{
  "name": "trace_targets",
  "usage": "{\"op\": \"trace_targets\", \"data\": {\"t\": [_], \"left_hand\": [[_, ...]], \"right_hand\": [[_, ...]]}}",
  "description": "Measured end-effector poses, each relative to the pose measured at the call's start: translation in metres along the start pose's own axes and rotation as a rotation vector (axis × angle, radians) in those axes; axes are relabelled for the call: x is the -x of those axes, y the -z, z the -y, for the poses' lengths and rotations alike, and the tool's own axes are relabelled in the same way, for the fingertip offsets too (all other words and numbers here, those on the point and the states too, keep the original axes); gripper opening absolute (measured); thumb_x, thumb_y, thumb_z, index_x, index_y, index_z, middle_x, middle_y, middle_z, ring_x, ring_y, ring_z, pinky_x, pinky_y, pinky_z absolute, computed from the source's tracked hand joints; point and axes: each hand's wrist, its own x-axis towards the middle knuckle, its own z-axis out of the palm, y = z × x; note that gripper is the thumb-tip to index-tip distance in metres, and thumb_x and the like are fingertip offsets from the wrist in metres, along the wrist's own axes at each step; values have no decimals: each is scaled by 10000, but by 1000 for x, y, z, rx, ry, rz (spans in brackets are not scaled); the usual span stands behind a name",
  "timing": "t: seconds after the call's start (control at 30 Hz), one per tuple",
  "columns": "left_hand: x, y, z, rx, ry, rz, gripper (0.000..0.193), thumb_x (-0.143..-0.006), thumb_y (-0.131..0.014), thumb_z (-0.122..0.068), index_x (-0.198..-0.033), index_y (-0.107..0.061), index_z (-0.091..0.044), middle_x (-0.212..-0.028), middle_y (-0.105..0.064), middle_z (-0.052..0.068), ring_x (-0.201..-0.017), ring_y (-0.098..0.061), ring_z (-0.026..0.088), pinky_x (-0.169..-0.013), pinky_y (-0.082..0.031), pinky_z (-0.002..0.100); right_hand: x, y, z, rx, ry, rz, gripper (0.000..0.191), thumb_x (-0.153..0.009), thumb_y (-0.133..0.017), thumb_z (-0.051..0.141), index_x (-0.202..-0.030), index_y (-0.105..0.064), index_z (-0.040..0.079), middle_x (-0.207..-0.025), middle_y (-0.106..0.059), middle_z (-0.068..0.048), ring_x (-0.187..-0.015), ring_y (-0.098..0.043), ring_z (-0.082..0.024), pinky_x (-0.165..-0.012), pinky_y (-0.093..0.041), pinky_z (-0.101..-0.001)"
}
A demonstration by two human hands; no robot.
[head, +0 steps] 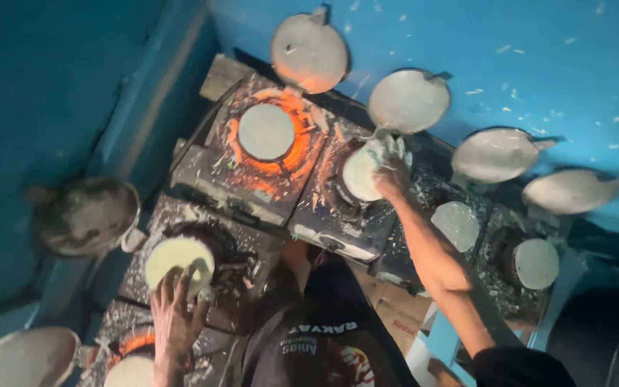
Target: The person cooks round flatbreads on a row of gas-heated griddle pans. They press dough discs onto the hot pans, flip and reposition the breads as they cook, and stack the finished flatbreads on a cloth-lined bamboo tray.
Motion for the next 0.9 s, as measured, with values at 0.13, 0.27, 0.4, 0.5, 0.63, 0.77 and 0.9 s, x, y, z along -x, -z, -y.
{"op": "trace_targets", "data": {"t": [0.13,0.27,0.4,0.5,0.63,0.77,0.9], "left_hand": [[-21,5,-30,-280,72,64,747,-741,-761,-369,-1420,-527,-162,-1439,-510,163,-1357,-429,383,-1155,-279,578],[-61,-12,-73,6,-22,52,617,-879,-677,-328,-1452,-542,-141,-1470,-479,280,-1334,-458,464,-1111,-381,507],[-151,-62,-117,122,-236,83,633,-859,-655,-97,-1477,-517,-102,-1527,-445,304,-1366,-452,493,-1152,-386,511],[-230,-108,-150,-50,-350,-30,761,-829,-744,-235,-1508,-440,-74,-1554,-367,309,-1398,-369,532,-1161,-273,665],[-298,-147,-173,-296,-237,51,839,-796,-788,-368,-1526,-438,-144,-1485,-425,252,-1380,-419,473,-1158,-270,681],[-314,-154,-176,-442,-177,216,1005,-745,-788,-399,-1605,-350,-117,-1418,-440,290,-1332,-425,486,-1126,-261,694],[-320,-150,-182,-493,-133,210,926,-812,-718,-385,-1631,-340,-175,-1367,-536,222,-1296,-490,446,-1187,-194,735]], "right_hand": [[19,-4,37,-162,241,-29,492,-1029,-480,351,-1331,-677,16,-1372,-607,-258,-1288,-550,-390,-1130,-405,-502],[38,-10,21,-451,365,-63,493,-1028,-481,358,-1329,-675,19,-1359,-614,-249,-1267,-562,-382,-1112,-418,-496],[15,-3,-10,-553,-70,-88,495,-1027,-481,364,-1328,-674,21,-1345,-621,-240,-1245,-574,-374,-1095,-431,-491],[-1,-5,-6,-535,-39,-109,495,-1027,-481,368,-1327,-672,23,-1335,-626,-234,-1229,-582,-368,-1082,-440,-486],[-3,-16,0,-658,169,-154,497,-1026,-482,374,-1325,-671,26,-1322,-632,-225,-1208,-594,-359,-1064,-453,-481],[-2,-21,-7,-934,-265,-94,498,-1025,-482,381,-1323,-670,28,-1308,-639,-216,-1186,-605,-351,-1047,-466,-475],[3,0,-11,-1131,-125,9,499,-1025,-483,387,-1322,-668,31,-1295,-646,-207,-1165,-617,-343,-1029,-478,-470]]}}
